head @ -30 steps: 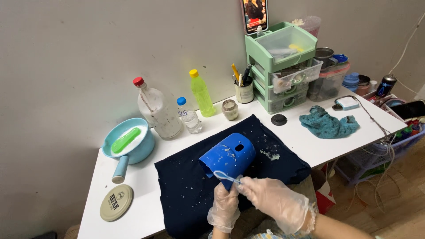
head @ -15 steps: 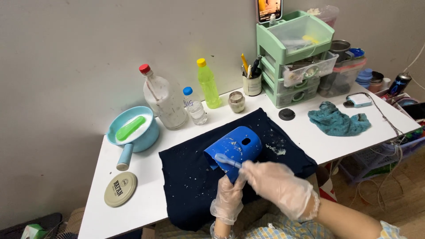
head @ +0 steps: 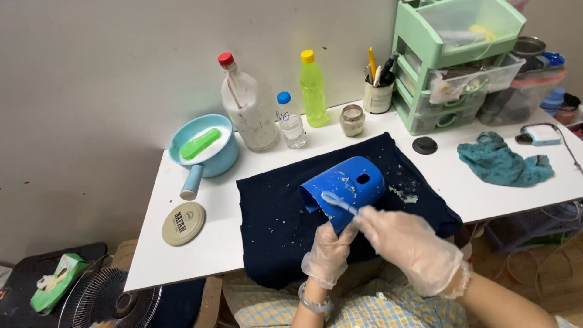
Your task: Scrubbing a blue plastic component with a toothbrush and cleaning solution on a workbench.
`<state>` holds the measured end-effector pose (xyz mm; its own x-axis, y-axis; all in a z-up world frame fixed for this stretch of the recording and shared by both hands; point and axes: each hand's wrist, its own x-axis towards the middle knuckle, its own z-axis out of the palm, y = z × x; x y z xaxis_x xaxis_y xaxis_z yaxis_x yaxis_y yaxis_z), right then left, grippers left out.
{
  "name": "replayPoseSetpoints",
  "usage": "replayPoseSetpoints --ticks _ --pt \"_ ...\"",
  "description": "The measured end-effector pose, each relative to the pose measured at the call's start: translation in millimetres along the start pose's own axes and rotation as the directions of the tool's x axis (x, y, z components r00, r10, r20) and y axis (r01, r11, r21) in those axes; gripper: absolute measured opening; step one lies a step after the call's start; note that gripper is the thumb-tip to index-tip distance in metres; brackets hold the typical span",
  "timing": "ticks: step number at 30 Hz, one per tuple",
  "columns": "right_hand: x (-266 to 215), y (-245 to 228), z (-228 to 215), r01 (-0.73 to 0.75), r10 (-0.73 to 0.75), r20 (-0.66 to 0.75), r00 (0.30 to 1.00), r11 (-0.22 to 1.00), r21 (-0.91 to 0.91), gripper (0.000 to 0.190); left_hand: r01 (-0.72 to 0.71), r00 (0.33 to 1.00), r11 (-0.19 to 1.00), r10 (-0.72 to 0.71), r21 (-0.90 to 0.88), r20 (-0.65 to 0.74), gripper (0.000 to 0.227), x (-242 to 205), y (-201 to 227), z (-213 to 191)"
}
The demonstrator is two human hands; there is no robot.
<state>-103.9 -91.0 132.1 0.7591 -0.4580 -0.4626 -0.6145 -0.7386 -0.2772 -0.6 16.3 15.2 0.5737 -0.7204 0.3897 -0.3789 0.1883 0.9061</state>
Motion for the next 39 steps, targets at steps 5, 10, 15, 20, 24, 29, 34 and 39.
replayPoseSetpoints --ticks 5,10,15,20,24,29,34,39 --pt "-10.4 -6.5 -17.0 -0.018 0.021 -0.045 0.999 0.998 0.063 0.031 -0.037 0.999 0.999 0.037 0.017 -0.024 0.027 1.4 3.7 1.1" --pt "22.7 12.3 9.2 -0.031 0.034 -0.057 0.998 0.999 0.042 0.033 0.045 0.999 0.999 -0.045 -0.023 -0.001 0.022 3.1 8.4 1.2" --pt "45.8 28.1 35.2 0.089 -0.095 -0.155 0.983 0.995 -0.042 0.036 0.128 0.988 0.974 -0.141 -0.189 -0.058 0.027 3.9 -5.8 7.7" --pt "-3.9 1.5 -15.2 0.04 -0.037 -0.032 0.999 0.993 0.112 0.033 0.03 0.992 0.975 -0.056 -0.222 -0.112 0.022 1.3 -17.3 13.9" --pt "2.3 0.8 -15.7 0.087 -0.086 -0.023 0.996 0.995 0.041 0.031 0.159 0.983 0.987 -0.158 -0.002 -0.089 0.033 3.9 -13.5 5.4" --pt "33.1 16.0 10.3 0.105 -0.103 -0.126 0.987 0.994 0.012 0.033 0.045 0.995 0.99 -0.057 -0.136 -0.087 0.028 8.1 -10.0 8.8" --pt "32.3 21.1 8.8 0.074 -0.076 -0.163 0.984 0.997 -0.022 0.038 -0.541 0.814 0.578 0.542 0.611 0.209 0.081 -6.2 -66.2 -2.4" --pt "13.7 9.7 6.3 0.09 -0.091 -0.047 0.995 0.996 -0.018 0.033 0.025 0.993 0.955 -0.057 -0.295 -0.099 0.022 2.3 -34.3 13.3"
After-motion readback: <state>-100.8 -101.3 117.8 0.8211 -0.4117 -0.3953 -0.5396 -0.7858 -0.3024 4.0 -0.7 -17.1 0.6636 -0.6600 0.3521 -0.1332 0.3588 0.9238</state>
